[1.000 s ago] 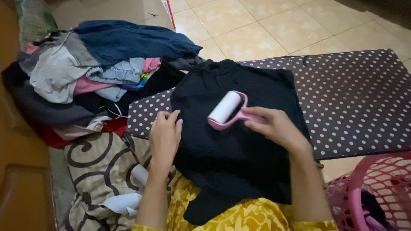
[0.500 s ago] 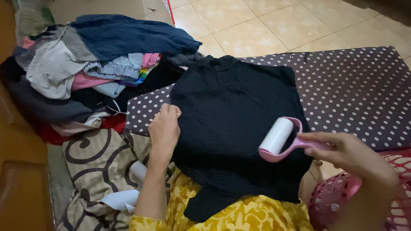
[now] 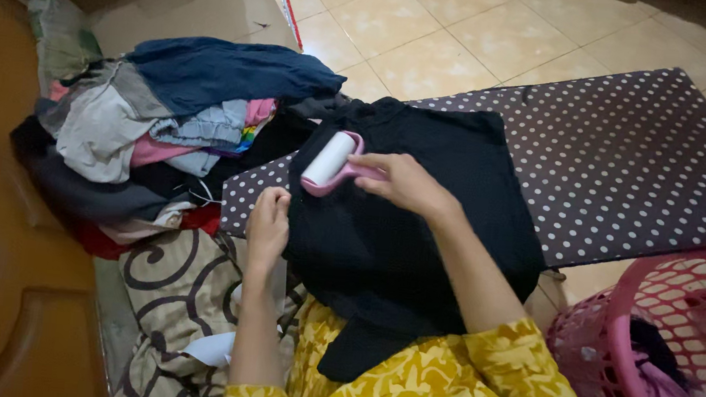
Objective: The person uses a pink lint roller to remove lint from several garments laid out on a polka-dotted mat. They roll the tool over a white shirt, a black shirt, and a pair of jeans, then peel off the used adhesive sheet to reveal a fresh surface.
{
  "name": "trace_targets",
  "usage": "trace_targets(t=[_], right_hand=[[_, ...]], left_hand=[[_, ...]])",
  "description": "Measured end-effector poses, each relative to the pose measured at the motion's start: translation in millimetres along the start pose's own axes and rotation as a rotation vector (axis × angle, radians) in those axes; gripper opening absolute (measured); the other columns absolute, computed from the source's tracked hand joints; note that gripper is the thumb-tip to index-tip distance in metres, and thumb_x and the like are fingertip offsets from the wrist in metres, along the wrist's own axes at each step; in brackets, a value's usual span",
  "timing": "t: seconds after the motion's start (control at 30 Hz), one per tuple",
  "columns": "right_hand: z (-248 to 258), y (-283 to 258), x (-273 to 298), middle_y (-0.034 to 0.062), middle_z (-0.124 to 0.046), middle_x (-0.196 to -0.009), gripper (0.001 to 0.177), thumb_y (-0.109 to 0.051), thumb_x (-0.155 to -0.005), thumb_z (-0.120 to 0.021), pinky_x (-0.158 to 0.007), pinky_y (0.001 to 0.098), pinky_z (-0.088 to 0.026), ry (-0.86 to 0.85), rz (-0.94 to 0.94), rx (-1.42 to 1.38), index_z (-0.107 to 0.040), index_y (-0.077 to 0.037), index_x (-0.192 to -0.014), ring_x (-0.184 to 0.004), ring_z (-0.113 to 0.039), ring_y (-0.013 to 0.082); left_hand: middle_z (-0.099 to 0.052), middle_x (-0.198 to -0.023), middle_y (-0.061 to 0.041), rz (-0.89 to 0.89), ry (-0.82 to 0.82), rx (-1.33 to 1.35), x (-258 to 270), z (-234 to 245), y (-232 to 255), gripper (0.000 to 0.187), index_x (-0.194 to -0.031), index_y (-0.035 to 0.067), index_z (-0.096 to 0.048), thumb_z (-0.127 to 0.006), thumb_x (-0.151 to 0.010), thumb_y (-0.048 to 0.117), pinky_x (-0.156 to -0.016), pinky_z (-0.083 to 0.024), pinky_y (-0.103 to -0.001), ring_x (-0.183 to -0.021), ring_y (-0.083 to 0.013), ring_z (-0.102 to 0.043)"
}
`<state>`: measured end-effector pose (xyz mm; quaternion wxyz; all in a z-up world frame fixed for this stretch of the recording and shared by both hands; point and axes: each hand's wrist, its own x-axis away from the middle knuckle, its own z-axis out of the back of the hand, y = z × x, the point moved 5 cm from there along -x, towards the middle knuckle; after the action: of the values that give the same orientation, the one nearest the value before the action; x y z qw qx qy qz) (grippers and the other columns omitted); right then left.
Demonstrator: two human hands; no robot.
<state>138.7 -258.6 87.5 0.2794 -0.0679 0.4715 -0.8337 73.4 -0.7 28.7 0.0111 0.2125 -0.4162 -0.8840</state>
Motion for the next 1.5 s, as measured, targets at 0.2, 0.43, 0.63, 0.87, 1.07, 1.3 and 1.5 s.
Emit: trace_targets(t=[0.2, 0.43, 0.63, 0.87, 1.07, 1.3, 1.5], right_hand=[[83.2, -14.0, 117.5, 0.0084, -0.072, -0.133, 0.044, -0.029, -0.094, -0.068, -0.097, 0.0350, -0.054, -0.171, -0.029, 0.123, -0.067, -0.014, -0.135, -0.115, -0.070, 0.0178], [137.7, 1.7, 222.8, -0.0020, -0.081, -0.121, 0.047, -0.033, -0.084, -0.077, -0.082, 0.0371, -0.063, -0.087, -0.878, 0.198, -0.071, -0.032, -0.131, -0.089, -0.076, 0.0198], [51.1, -1.6, 104.0, 0.0026, -0.077, -0.122, 0.046, -0.022, -0.089, -0.074, -0.094, 0.0280, -0.057, 0.042, -0.210, -0.152, -0.067, -0.013, -0.134, -0.105, -0.071, 0.0110], [14.3, 13.2, 77.8, 0.0025, -0.075, -0.124, 0.051, -0.019, -0.091, -0.075, -0.092, 0.0264, -0.054, 0.111, -0.077, -0.132, -0.062, -0.012, -0.140, -0.103, -0.066, 0.0073], [86.7, 10.4, 176.7, -0.0008, -0.078, -0.125, 0.049, -0.023, -0.089, -0.073, -0.093, 0.0278, -0.053, -0.037, -0.401, -0.130, -0.066, -0.018, -0.137, -0.105, -0.067, 0.0079], [146.8, 16.2, 259.8, -0.0052, -0.077, -0.127, 0.052, -0.032, -0.081, -0.076, -0.093, 0.0349, -0.061, -0.039, -0.764, 0.087, -0.067, -0.034, -0.132, -0.103, -0.077, 0.0130], [68.2, 11.6, 144.2, 0.0021, -0.077, -0.128, 0.043, -0.022, -0.092, -0.072, -0.097, 0.0295, -0.057, -0.006, -0.254, -0.164, -0.067, -0.017, -0.135, -0.110, -0.070, 0.0119]], left_hand=[[-0.065, -0.090, -0.004, 0.224, -0.009, 0.270, 3.9, 3.0, -6.8, 0.014, -0.104, 0.004, -0.064, -0.056, -0.103, 0.015, -0.062, -0.054, -0.027, -0.071, -0.0125, -0.063], [-0.066, -0.095, -0.006, 0.305, -0.021, 0.174, 4.6, 4.4, 11.4, 0.015, -0.106, 0.005, -0.067, -0.059, -0.101, 0.017, -0.070, -0.055, -0.029, -0.076, -0.0151, -0.066], [-0.061, -0.109, -0.014, -0.013, -0.041, 0.164, 15.6, -5.5, 64.7, 0.015, -0.110, 0.004, -0.066, -0.059, -0.099, 0.013, -0.086, -0.053, -0.035, -0.097, -0.0243, -0.064], [-0.064, -0.114, -0.016, -0.179, -0.033, 0.140, 25.1, -9.7, 112.8, 0.019, -0.112, 0.001, -0.064, -0.063, -0.098, 0.014, -0.094, -0.050, -0.039, -0.106, -0.0301, -0.065], [-0.062, -0.122, -0.017, -0.149, -0.053, 0.045, 37.2, -0.9, 95.4, 0.025, -0.116, 0.002, -0.066, -0.064, -0.098, 0.019, -0.096, -0.049, -0.040, -0.112, -0.0314, -0.062], [-0.068, -0.104, -0.016, 0.281, -0.201, -0.143, 60.4, 42.3, 36.4, 0.035, -0.108, 0.002, -0.069, -0.065, -0.097, 0.034, -0.085, -0.052, -0.040, -0.092, -0.0299, -0.066], [-0.068, -0.104, -0.013, 0.300, -0.186, -0.137, 62.3, 50.1, 54.9, 0.034, -0.107, 0.001, -0.070, -0.061, -0.098, 0.032, -0.081, -0.052, -0.038, -0.089, -0.0243, -0.067]])
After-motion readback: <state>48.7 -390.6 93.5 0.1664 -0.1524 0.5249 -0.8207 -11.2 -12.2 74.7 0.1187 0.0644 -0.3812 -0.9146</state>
